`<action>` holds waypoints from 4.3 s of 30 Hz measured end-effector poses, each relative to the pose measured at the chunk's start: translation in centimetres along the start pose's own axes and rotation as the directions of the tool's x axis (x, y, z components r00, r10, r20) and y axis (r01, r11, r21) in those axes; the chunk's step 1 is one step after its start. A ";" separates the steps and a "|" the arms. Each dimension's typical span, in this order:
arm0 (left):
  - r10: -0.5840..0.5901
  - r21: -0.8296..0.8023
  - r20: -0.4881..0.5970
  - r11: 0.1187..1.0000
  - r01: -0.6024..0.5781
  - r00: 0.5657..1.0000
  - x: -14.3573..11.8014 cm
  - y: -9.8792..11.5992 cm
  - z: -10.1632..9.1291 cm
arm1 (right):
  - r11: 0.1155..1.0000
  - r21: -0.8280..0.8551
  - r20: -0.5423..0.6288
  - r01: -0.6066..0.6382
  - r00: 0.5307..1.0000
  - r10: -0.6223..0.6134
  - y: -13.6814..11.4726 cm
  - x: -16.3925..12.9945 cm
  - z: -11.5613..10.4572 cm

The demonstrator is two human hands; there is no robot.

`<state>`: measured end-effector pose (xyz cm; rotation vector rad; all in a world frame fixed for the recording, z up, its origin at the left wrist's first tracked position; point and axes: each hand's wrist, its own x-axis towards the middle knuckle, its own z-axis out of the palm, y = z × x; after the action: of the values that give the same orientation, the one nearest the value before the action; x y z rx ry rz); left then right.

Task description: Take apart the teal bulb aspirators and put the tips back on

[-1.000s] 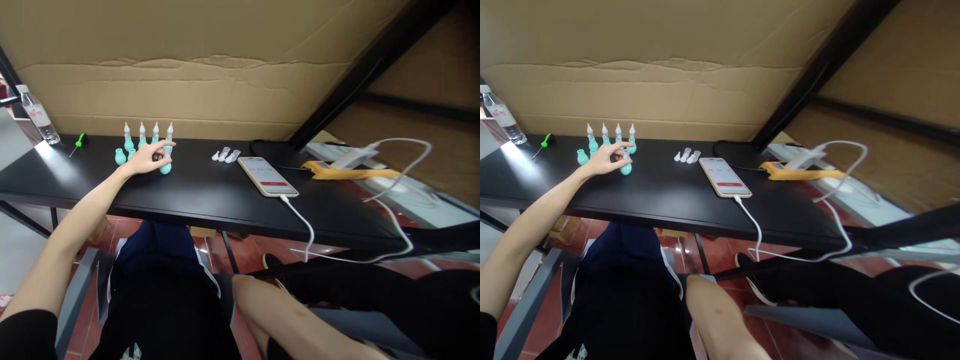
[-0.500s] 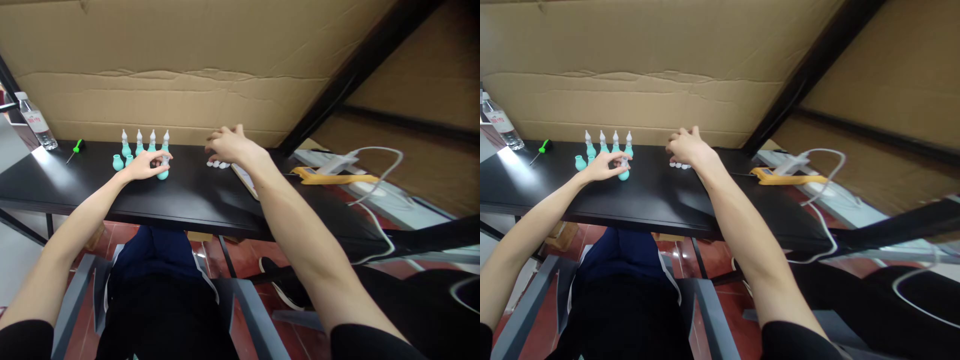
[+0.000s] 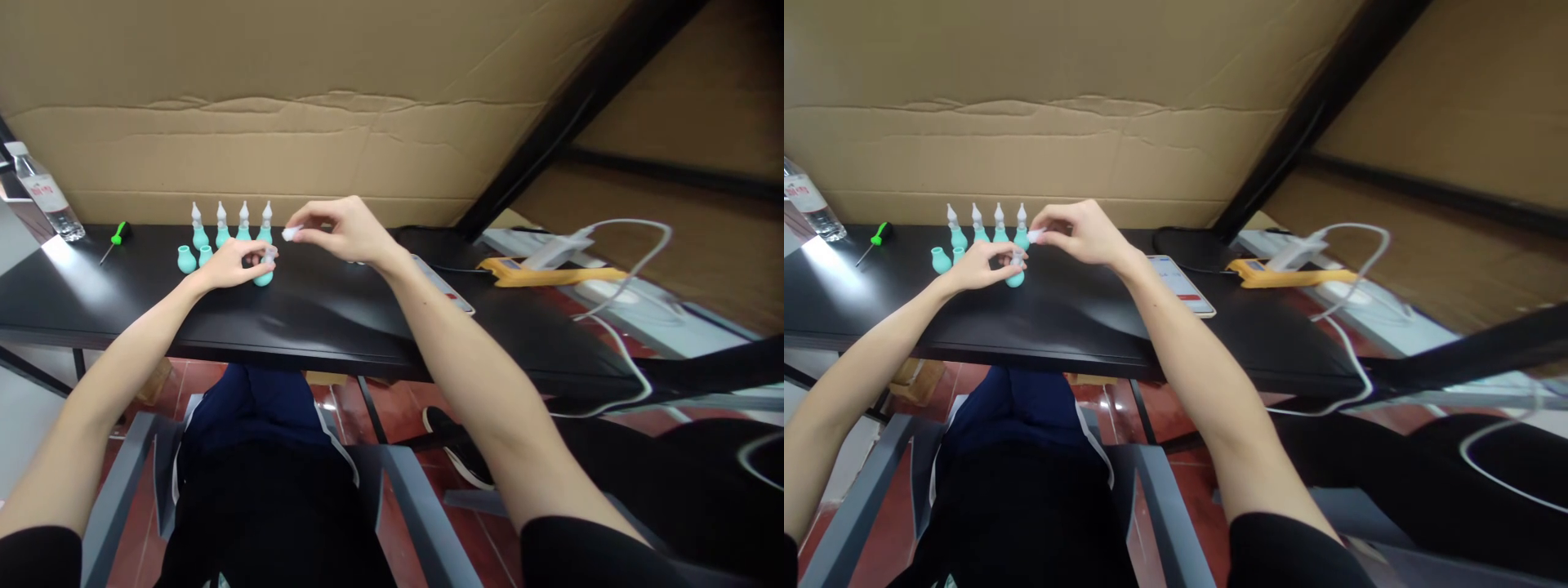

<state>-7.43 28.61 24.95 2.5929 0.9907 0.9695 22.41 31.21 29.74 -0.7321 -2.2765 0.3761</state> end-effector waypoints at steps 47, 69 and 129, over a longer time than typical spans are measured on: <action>0.058 0.131 -0.119 0.991 -0.043 0.991 0.2 -1.2 0.8 | 0.917 -0.397 0.000 -0.030 0.999 0.032 -3.0 1.8 5.5; -0.042 -0.052 -0.361 0.998 0.025 0.932 0.8 -3.1 -0.7 | 0.971 0.204 -0.097 0.122 0.990 -0.104 1.5 2.4 7.4; -0.069 0.400 -0.393 0.885 0.238 0.917 0.0 -1.4 -3.1 | 0.922 -0.008 -0.187 -0.387 0.907 0.378 7.6 3.6 9.4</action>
<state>-10.10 29.51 26.78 2.6593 1.6671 1.3568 16.68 38.90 21.51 -1.1942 -1.9688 0.4203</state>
